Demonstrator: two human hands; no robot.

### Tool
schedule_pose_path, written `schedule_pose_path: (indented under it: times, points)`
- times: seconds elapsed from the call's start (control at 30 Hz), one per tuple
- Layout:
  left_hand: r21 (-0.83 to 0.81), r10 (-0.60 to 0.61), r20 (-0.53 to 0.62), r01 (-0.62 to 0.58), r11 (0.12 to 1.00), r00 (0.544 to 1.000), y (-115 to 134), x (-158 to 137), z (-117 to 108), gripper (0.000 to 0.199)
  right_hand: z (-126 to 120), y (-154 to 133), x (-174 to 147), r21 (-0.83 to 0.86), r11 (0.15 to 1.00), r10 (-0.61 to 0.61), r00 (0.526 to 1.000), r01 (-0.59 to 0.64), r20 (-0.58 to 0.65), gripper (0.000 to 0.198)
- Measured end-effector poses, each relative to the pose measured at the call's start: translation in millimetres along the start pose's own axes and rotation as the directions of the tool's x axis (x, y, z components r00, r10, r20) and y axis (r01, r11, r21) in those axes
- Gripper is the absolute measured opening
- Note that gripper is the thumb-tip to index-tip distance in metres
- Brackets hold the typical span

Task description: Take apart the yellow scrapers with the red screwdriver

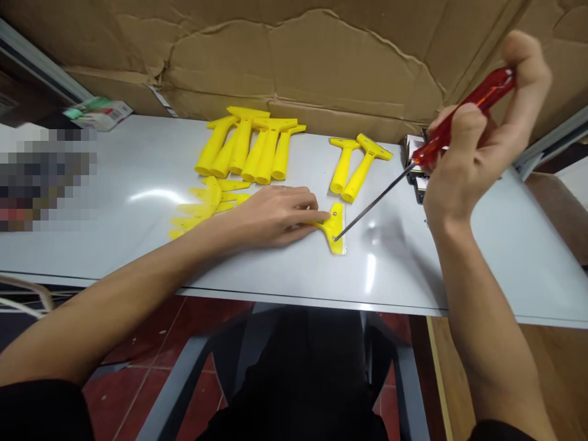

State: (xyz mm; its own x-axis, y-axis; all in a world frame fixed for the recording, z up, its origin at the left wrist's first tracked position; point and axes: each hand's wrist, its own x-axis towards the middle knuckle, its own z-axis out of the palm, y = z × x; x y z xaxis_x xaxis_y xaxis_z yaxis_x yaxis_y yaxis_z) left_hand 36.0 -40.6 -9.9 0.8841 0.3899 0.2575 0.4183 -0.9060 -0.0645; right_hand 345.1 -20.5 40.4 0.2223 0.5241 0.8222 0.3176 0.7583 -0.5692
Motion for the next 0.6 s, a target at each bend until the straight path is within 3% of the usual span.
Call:
schedule_pose_path:
  times: [0.1, 0.3, 0.47, 0.6]
  points:
    - [-0.009, -0.002, -0.008, 0.001, 1.0, 1.0, 0, -1, 0, 0.033, 13, -3, -8, -0.023, 0.99, -0.139, 0.988, 0.138, -0.068, 0.036]
    - [0.013, 0.012, -0.012, -0.012, 1.0, 1.0, 0, -1, -1, 0.034, 9, 6, -10, -0.07, 0.99, -0.124, 0.991, 0.12, -0.052, 0.039]
    - [0.027, 0.031, -0.033, -0.03, 0.999, 0.999, 0, -2, 0, 0.032, 5, 20, -6, -0.052, 0.973, -0.227, 0.974, 0.227, 0.007, 0.043]
    - [0.022, 0.032, -0.047, -0.031, 0.999, 0.998, 0, -2, 0, 0.031, 6, 11, -5, -0.077, 0.966, -0.246, 0.969, 0.246, 0.016, 0.041]
